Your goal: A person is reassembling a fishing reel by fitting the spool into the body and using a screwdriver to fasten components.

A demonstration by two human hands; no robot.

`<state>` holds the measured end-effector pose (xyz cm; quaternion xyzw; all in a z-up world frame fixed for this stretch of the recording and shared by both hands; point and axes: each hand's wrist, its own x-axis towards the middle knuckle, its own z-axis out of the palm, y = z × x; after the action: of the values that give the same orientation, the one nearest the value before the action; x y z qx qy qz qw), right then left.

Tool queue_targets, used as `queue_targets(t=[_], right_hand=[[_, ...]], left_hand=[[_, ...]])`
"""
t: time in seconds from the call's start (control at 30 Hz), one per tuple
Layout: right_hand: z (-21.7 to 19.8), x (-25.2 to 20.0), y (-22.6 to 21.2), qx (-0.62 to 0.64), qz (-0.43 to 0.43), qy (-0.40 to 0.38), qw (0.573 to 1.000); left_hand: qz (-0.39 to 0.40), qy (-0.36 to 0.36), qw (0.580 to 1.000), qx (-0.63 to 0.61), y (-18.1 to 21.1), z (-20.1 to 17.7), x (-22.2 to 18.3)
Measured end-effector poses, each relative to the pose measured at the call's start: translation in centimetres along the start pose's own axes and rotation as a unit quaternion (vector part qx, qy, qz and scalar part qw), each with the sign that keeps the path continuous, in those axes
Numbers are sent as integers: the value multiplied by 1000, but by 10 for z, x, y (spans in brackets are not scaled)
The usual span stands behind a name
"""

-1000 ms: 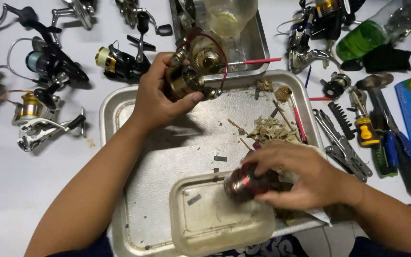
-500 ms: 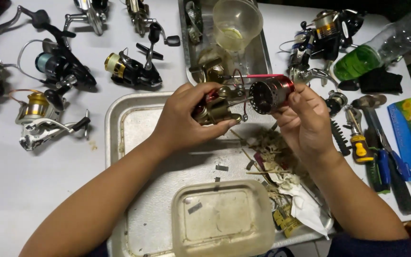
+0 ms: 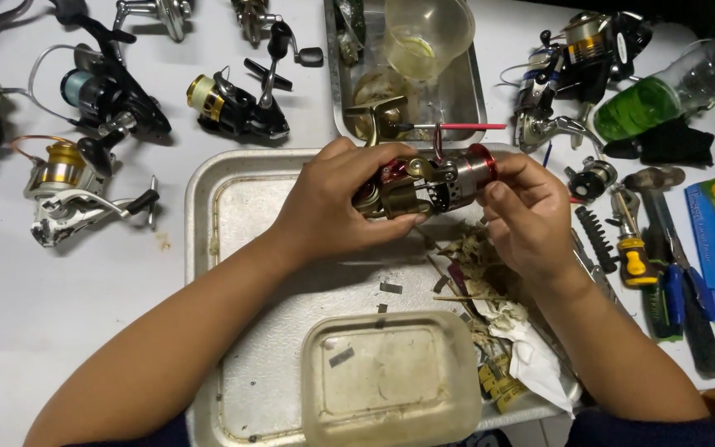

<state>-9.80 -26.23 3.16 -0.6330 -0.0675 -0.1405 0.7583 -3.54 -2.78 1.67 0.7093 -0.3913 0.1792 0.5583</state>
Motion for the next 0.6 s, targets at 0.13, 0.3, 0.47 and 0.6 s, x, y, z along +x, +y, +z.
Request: queue_targets(t=[0.13, 0.3, 0.47, 0.6], right_hand=[[-12, 1, 9, -9, -8, -7, 1000], [-6, -1, 4, -55, -65, -45, 995], [-15, -2, -4, -140, -69, -96, 983], [-18, 4, -12, -209, -112, -165, 957]], left_hand=[[4, 1, 1000, -1, 1, 0, 1], [6, -6, 1000, -11, -5, 1, -1], [-46, -96, 994, -3, -5, -6, 3], [-105, -161, 980, -59, 0, -15, 10]])
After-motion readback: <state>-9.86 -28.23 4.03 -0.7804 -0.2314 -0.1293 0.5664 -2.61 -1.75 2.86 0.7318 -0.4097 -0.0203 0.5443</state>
